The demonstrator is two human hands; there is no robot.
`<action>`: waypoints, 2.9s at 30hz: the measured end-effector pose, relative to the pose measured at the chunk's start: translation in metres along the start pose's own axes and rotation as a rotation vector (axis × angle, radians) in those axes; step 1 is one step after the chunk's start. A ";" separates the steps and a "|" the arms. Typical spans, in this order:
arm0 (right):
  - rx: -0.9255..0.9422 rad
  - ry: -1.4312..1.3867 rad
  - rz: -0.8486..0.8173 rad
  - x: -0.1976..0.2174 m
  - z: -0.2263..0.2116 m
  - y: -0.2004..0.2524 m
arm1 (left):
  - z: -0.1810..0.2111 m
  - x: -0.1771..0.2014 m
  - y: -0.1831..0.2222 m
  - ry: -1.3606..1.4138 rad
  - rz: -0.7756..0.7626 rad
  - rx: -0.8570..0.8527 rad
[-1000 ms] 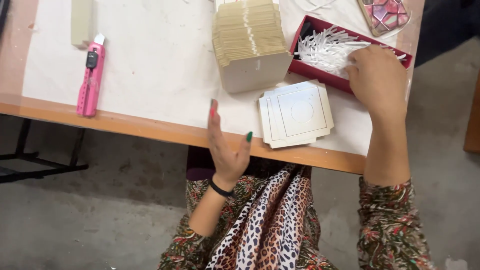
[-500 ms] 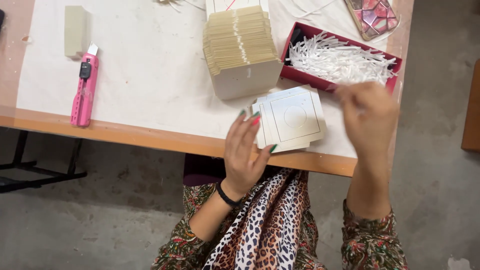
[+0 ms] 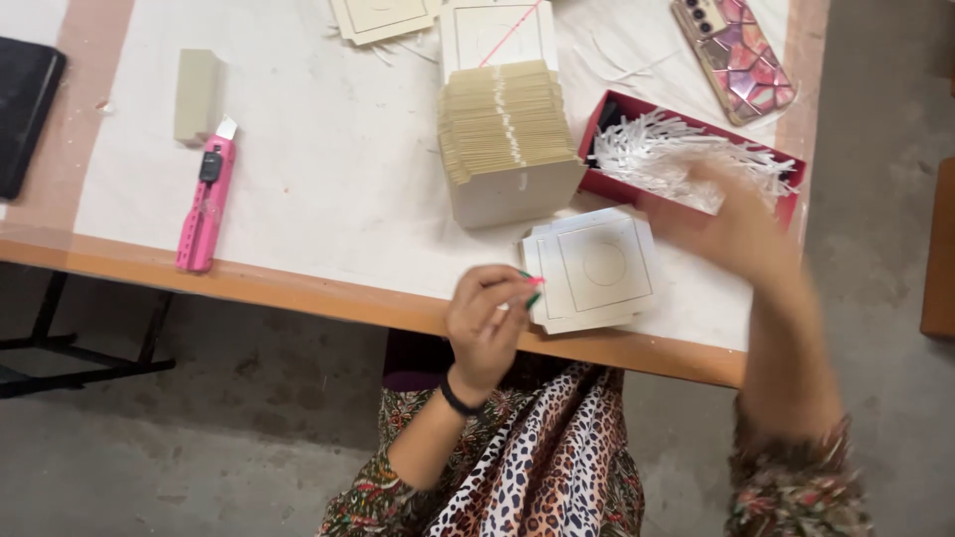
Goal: The recorder is inspecting and assembling small white square paper components with circular cutouts at a desk.
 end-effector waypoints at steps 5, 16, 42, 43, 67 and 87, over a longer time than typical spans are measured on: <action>-0.089 0.518 0.187 0.012 0.205 -0.096 | -0.019 0.021 -0.012 -0.244 0.109 -0.112; -0.310 0.600 -0.009 -0.032 0.344 -0.120 | -0.017 0.023 -0.019 -0.152 0.109 -0.064; -0.278 0.648 0.063 -0.032 0.341 -0.115 | -0.015 0.023 -0.020 -0.151 0.113 -0.067; -0.285 0.649 0.061 -0.032 0.340 -0.114 | -0.015 0.023 -0.020 -0.144 0.117 -0.062; -0.211 -0.181 0.487 0.041 0.035 0.108 | -0.022 0.002 0.021 0.343 0.052 0.462; 0.221 -0.557 0.457 -0.037 -0.106 0.156 | 0.012 -0.019 0.065 0.226 -0.365 0.757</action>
Point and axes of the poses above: each hand's wrist, its own y-axis away from the middle knuckle, its own x-axis out of the back of the hand, z = x × y, the point moved 9 cm from there along -y, towards the middle knuckle, and after that the axes turned 13 degrees about z, right-handed, at the moved point
